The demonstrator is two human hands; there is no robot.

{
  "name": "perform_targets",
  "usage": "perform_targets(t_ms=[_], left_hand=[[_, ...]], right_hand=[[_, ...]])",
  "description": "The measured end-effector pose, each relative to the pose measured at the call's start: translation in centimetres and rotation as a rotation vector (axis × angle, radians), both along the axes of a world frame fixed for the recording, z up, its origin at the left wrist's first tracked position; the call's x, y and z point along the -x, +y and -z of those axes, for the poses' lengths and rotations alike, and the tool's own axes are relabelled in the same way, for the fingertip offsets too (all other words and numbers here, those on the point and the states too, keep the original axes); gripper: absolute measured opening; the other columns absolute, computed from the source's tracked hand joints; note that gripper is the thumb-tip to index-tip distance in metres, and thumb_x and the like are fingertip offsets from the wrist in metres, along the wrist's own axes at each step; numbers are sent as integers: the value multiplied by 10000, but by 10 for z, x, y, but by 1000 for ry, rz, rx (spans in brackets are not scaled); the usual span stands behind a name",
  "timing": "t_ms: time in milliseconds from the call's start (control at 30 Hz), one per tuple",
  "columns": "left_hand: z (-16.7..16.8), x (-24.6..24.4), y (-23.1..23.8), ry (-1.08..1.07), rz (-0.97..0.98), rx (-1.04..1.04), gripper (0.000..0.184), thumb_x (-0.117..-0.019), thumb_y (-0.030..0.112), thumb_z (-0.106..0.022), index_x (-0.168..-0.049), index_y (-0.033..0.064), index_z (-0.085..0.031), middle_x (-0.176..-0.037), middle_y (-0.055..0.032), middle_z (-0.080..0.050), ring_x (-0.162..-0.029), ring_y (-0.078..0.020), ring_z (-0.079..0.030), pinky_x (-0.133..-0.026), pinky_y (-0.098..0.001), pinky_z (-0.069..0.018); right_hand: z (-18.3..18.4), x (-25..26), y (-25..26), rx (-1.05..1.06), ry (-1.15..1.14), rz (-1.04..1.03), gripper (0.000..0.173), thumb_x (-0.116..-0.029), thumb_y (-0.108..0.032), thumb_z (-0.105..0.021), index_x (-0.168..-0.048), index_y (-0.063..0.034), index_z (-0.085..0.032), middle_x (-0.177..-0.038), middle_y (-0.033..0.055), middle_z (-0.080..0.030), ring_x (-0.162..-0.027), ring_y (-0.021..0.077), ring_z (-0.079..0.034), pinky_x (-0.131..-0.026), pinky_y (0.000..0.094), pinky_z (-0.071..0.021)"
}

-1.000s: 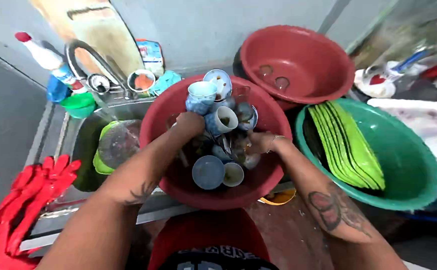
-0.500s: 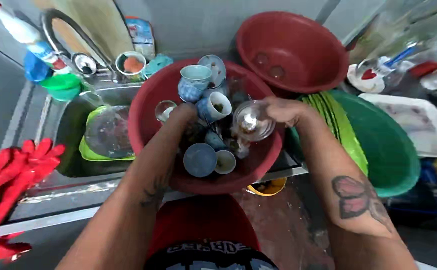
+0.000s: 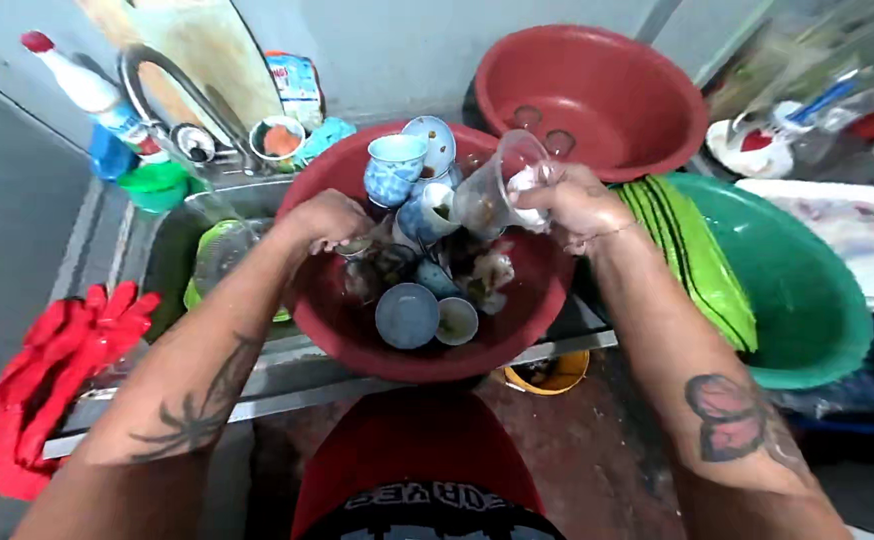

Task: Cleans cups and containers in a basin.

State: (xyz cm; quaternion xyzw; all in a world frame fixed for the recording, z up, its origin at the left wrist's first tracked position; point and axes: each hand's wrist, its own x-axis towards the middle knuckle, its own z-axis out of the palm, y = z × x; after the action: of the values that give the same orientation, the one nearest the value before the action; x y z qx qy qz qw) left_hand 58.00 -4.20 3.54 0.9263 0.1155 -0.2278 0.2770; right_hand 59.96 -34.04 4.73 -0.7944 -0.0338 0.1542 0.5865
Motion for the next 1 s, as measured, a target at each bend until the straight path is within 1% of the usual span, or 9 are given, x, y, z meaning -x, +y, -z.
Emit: perform_targets(t_ms=[67,133,267,333,433,567,667,767,1000], left_hand=[[-4,5,2,-75,41,-12,227,-1032,203,-599,-1133,24,-695,-767,-103,-585,-598,-179,-494,-583,-392,-455],[-12,10,0,-164,88,54,311,-981,166,-679,-1219,-30,-643,-1035,-247,-672,-892,-358,-653,-838,-596,-517],[-34,34,-11,-213,138,367,672,-997,318,-628,-1555,119,-309,-1104,-94,-640,-810,-112,-585,-691,-309,-503],[-28,38,-6,-282,-3,510,494,-1037,393,-540,-1445,127,-460,-948,-20,-603,-698,-67,-529,-615,-259,-470],[-20,42,17,-313,-260,602,201,-1059,255,-478,-1155,121,-594,-730,60,-512,-551,-29,-462,-506,-193,-417],[-6,63,50,-307,-432,481,221,-1069,140,-473,-1225,75,-615,-787,9,-539,-598,-59,-479,-547,-229,-430],[-2,81,70,-372,-529,454,280,-1059,116,-483,-1331,116,-550,-885,-31,-581,-665,-82,-537,-595,-261,-474],[-1,100,77,-424,-552,435,259,-1076,162,-481,-1311,147,-586,-829,-12,-564,-600,-65,-497,-531,-227,-429],[6,119,83,-363,-605,522,323,-1112,303,-403,-1153,108,-657,-675,57,-491,-507,-32,-440,-479,-182,-397]], right_hand=[[3,-2,9,-2,-21,12,117,-974,-94,-614,-1080,-46,-632,-778,-11,-588,-578,37,-504,-534,218,-448],[1,-3,26,75,-53,28,106,-970,-136,-635,-1016,-41,-637,-769,6,-582,-588,62,-506,-551,256,-453],[-7,-1,75,161,-141,-49,254,-972,-142,-645,-1129,58,-636,-1013,170,-655,-880,229,-639,-808,453,-537],[-8,-2,100,150,-158,-131,311,-1015,-223,-609,-1131,65,-618,-1030,193,-652,-911,257,-643,-827,472,-533],[-1,-4,124,61,-203,-281,415,-1068,-368,-523,-1000,25,-639,-815,72,-570,-681,130,-524,-656,341,-470],[6,-6,151,39,-208,-410,481,-1105,-373,-428,-1151,46,-661,-1014,158,-660,-875,201,-605,-815,413,-504],[28,-14,166,731,-428,-571,378,-1039,-259,-555,-1223,59,-646,-1236,275,-643,-1161,429,-631,-958,629,-490],[55,-6,182,1096,-591,-643,262,-1000,-82,-549,-1151,72,-696,-1245,324,-635,-1165,513,-598,-975,668,-427],[28,-29,166,860,-469,-610,337,-1042,-208,-531,-1170,66,-678,-1224,309,-655,-1195,496,-608,-970,692,-452]])
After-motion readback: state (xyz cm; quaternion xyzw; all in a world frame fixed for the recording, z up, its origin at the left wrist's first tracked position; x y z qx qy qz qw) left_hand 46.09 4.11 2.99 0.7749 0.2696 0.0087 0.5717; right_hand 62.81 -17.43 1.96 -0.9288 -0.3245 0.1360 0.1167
